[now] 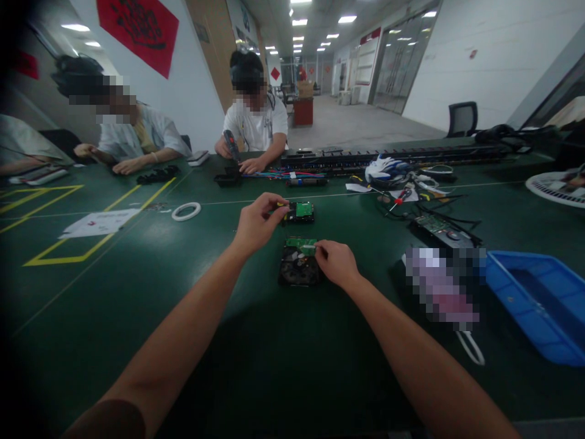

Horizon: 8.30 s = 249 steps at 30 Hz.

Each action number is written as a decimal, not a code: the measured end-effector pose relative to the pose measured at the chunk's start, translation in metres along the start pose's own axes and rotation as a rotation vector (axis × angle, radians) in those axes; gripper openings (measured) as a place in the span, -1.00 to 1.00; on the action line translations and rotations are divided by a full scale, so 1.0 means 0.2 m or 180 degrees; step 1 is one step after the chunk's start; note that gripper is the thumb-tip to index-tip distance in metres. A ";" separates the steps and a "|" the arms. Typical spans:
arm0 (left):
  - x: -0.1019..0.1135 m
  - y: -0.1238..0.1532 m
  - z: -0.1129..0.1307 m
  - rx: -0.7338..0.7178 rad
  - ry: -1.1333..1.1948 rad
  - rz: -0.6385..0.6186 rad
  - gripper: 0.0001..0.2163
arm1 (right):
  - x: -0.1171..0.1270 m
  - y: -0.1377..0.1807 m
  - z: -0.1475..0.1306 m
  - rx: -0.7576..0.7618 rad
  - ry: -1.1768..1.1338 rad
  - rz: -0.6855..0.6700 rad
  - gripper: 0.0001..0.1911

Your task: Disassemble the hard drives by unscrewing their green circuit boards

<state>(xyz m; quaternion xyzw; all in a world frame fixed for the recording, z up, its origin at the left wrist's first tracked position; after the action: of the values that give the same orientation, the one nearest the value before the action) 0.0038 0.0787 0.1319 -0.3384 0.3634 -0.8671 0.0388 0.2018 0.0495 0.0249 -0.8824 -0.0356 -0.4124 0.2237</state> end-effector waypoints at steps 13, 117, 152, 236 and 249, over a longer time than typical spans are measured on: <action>0.09 0.00 0.03 -0.0141 -0.0385 0.0423 -0.84 | -0.01 0.01 0.05 -0.0165 -0.0328 -0.0056 -0.76; -0.04 -0.02 -0.07 0.0154 0.0791 -0.0291 -0.82 | -0.01 0.01 0.05 -0.0160 -0.0505 -0.0073 -0.78; -0.06 -0.01 -0.14 0.0534 0.1468 -0.0152 -0.74 | -0.02 0.01 0.06 -0.0121 -0.0496 -0.0125 -0.78; -0.04 0.00 -0.08 0.0148 0.0443 0.0006 -0.73 | -0.01 0.01 0.05 -0.0181 -0.0465 -0.0094 -0.78; -0.07 0.03 -0.02 -0.0205 0.0005 -0.0308 -0.45 | -0.02 0.00 0.05 -0.0169 -0.0456 -0.0127 -0.77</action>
<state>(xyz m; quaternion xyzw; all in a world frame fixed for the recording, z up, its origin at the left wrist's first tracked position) 0.0117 0.0810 0.1178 -0.3560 0.3744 -0.8561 -0.0143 0.2065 0.0534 0.0160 -0.9143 -0.0582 -0.3534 0.1889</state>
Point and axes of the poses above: each hand's wrist, its own y-axis away from the middle knuckle, its own x-axis out of the back of the hand, z = x × y, the point moved 8 cm from there along -y, towards the middle knuckle, and after that the axes turned 10 degrees about -y, right-handed, at the moved point
